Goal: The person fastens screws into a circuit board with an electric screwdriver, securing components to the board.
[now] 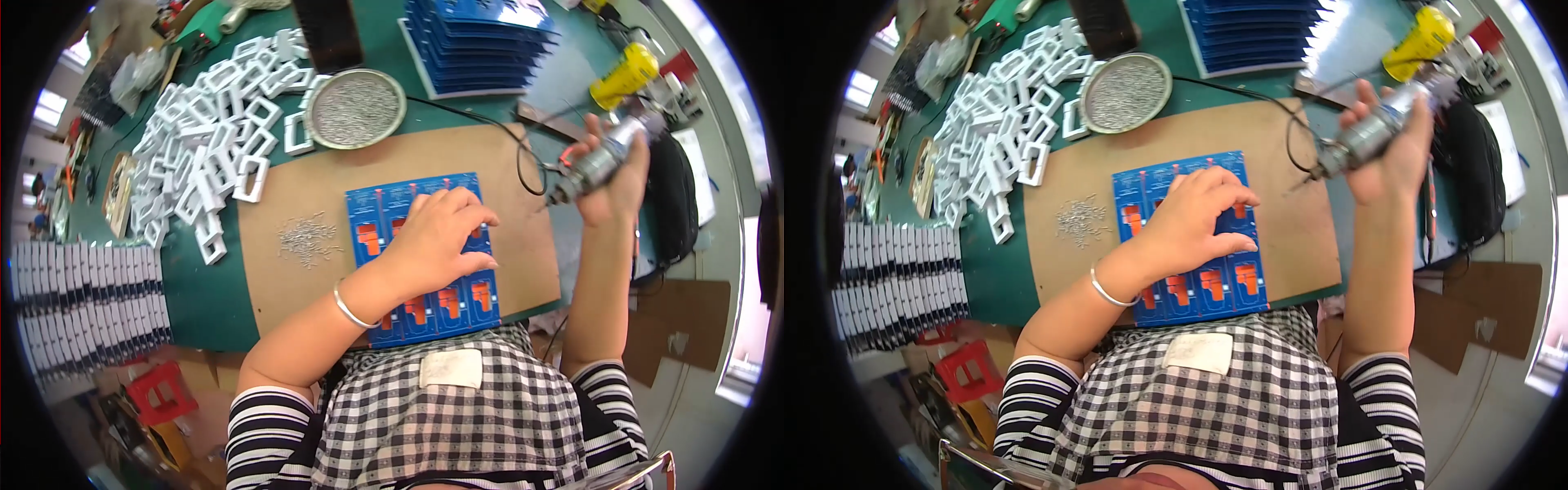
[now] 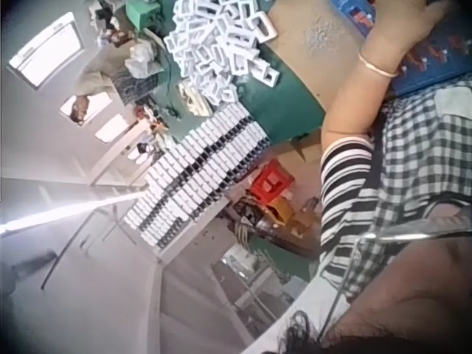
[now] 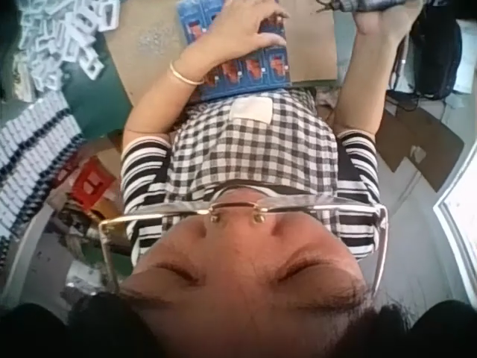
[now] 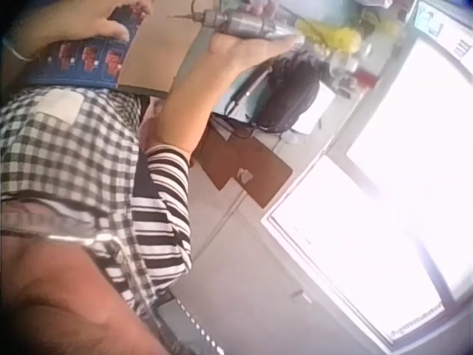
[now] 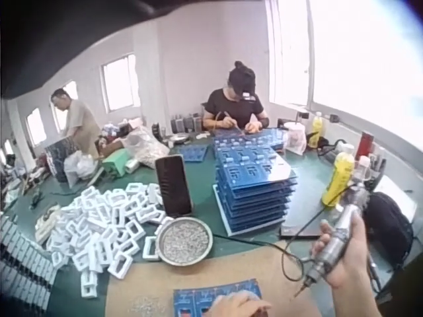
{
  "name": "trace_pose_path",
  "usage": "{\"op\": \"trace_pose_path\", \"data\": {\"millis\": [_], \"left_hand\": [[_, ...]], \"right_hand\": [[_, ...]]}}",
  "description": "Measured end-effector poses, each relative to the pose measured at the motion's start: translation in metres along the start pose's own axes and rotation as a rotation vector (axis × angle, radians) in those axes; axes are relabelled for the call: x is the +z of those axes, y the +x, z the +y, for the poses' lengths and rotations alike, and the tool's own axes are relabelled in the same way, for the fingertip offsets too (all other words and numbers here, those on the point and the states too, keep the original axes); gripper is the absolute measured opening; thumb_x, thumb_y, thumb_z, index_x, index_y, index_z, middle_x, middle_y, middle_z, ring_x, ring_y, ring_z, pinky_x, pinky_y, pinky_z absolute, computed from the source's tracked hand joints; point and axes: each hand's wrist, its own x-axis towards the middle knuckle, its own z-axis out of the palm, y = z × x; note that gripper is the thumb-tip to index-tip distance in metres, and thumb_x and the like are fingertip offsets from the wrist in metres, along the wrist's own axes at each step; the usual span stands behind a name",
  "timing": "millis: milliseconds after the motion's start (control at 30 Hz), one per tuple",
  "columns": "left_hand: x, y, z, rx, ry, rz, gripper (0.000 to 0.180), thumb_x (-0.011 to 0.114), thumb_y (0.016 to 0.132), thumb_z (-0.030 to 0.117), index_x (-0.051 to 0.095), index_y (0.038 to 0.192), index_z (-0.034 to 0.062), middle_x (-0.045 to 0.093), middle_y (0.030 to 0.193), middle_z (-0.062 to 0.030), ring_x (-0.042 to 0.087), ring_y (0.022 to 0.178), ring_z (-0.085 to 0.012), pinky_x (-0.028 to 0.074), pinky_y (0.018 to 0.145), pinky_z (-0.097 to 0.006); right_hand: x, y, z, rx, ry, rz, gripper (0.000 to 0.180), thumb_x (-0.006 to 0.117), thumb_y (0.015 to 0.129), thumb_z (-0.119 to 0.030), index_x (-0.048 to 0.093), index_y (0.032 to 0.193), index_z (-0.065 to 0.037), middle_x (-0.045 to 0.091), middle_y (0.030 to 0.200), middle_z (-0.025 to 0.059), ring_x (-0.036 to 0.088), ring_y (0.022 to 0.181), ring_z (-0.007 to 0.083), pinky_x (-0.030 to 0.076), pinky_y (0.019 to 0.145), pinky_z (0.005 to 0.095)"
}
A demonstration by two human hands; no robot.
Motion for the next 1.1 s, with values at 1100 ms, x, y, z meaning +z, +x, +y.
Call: {"op": "trace_pose_path", "data": {"millis": [1100], "left_hand": [[-0.099, -0.134, -0.05, -0.344, 0.294, 0.194, 0.01, 0.068, 0.075, 0.005, 0.066, 0.085, 0.0049, 0.059, 0.077, -0.0086, 0.06, 0.071, -0.0267, 0.048, 0.062, -0.033]], "right_hand": [[0.058, -0.058, 0.05, 0.14, 0.001, -0.406, 0.051, 0.043, 0.094, -0.044, 0.038, 0.129, -0.008, 0.056, 0.08, 0.0103, 0.057, 0.061, 0.0204, 0.049, 0.06, 0.0378]]}}
